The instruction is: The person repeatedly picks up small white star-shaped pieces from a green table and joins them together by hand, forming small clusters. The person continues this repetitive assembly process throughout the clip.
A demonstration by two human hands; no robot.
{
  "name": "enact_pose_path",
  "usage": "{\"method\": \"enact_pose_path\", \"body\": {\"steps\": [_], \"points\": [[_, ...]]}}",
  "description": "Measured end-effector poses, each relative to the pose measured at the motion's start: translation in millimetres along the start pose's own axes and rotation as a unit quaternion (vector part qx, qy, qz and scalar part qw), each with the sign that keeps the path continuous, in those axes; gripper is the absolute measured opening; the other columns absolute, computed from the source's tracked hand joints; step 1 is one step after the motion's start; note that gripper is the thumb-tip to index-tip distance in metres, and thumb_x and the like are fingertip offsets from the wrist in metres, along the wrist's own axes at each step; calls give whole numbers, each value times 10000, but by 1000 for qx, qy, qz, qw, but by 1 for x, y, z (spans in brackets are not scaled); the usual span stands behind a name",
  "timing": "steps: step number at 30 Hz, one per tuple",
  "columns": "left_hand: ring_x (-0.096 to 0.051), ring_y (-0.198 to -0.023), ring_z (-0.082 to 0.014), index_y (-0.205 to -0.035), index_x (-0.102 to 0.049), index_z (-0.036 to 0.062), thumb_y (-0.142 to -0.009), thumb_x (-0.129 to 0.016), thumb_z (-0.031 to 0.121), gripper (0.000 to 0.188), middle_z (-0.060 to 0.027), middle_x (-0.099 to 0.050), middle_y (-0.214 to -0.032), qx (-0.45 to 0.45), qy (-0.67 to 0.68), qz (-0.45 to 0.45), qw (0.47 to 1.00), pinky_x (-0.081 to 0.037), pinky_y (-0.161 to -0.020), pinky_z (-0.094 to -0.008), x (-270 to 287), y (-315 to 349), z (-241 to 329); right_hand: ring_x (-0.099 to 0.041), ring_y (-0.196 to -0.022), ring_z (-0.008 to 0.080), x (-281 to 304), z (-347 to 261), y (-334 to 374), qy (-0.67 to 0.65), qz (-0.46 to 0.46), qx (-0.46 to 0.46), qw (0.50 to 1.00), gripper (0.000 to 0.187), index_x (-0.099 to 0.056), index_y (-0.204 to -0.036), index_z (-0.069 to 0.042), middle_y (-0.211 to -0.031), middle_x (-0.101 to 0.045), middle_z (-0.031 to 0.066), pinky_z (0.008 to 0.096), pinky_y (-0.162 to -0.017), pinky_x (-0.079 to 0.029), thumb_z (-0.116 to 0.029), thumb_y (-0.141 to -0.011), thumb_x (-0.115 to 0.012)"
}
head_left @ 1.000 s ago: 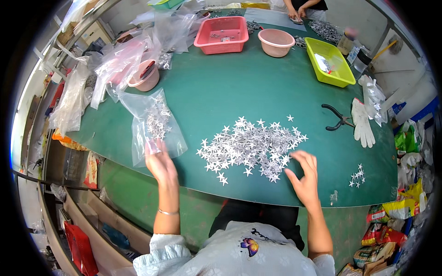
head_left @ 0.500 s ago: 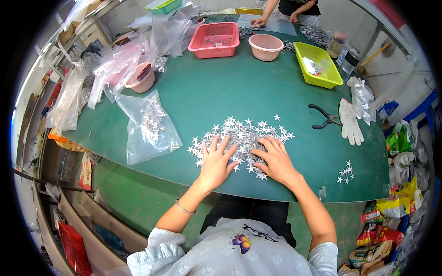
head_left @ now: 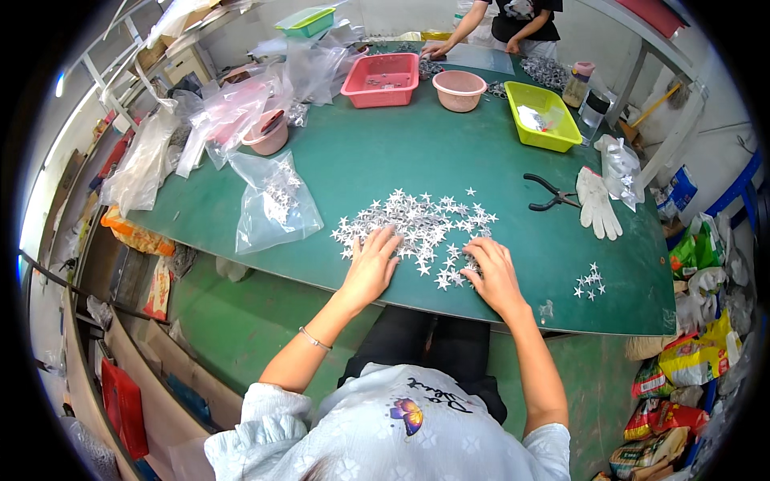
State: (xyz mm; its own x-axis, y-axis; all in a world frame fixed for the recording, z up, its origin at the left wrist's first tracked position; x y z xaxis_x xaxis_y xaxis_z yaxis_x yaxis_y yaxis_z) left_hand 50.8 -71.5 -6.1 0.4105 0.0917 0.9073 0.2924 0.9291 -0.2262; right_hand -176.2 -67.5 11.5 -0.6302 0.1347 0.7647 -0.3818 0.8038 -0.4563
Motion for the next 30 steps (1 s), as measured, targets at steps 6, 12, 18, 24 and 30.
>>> {"method": "enact_pose_path", "body": {"steps": [6, 12, 18, 24, 30], "points": [[-293, -1270, -409, -1196, -529, 75, -846, -588, 238, 391, -165, -386, -1345, 4, -8, 28, 1000, -234, -1004, -609, -8, 7, 12, -500, -1017, 279, 8, 0, 13, 13, 49, -31, 998, 334, -572, -1031, -39, -1071, -530, 97, 387, -845, -389, -73, -715, -676], [-271, -1293, -383, -1188, -545, 93, -841, -578, 131, 350, -108, -427, -1336, -11, 43, 6, 999, -215, -1036, -561, -8, 14, 27, -514, -908, 279, -8, 0, 9, 2, 101, -26, 995, 191, -590, -894, -16, -965, -550, 89, 374, -763, -431, -2, -713, -647], [-283, -1299, -368, -1150, -566, 101, -838, -564, 73, 313, -93, -436, -1331, -16, 126, -21, 992, -182, -1051, -561, 0, 12, 33, -542, -834, 287, -16, 1, -11, -110, 109, -72, 985, 150, -605, -826, -6, -859, -579, 107, 381, -737, -452, 4, -694, -675], [-553, -1049, -287, -1060, -609, 50, -779, -599, -21, 290, -96, -583, -1116, 7, 245, 82, 966, -345, -988, -431, 27, 5, 35, -519, -741, 228, 11, 3, -13, -73, 132, -172, 973, 202, -679, -869, -28, -808, -580, 94, 307, -682, -434, 6, -671, -698], [-586, -945, -217, -1030, -603, -14, -728, -632, -81, 311, -129, -613, -1004, 23, 430, 38, 902, -456, -829, -307, 16, -9, 49, -554, -785, 100, -6, 1, 13, -504, 145, -371, 766, 171, -617, -991, 49, -875, -609, 56, 223, -738, -436, 2, -826, -617]]}}
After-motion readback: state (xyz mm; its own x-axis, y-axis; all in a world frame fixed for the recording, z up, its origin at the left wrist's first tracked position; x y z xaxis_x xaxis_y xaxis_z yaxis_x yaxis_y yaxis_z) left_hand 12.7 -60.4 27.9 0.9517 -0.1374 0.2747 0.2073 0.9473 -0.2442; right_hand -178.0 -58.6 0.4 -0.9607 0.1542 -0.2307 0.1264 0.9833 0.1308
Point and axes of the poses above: each hand's wrist, its own y-axis away from the middle knuckle, its own x-axis out of the back of the hand, z = x × y, the point moved 5 cm from there along -y, towards the middle knuckle
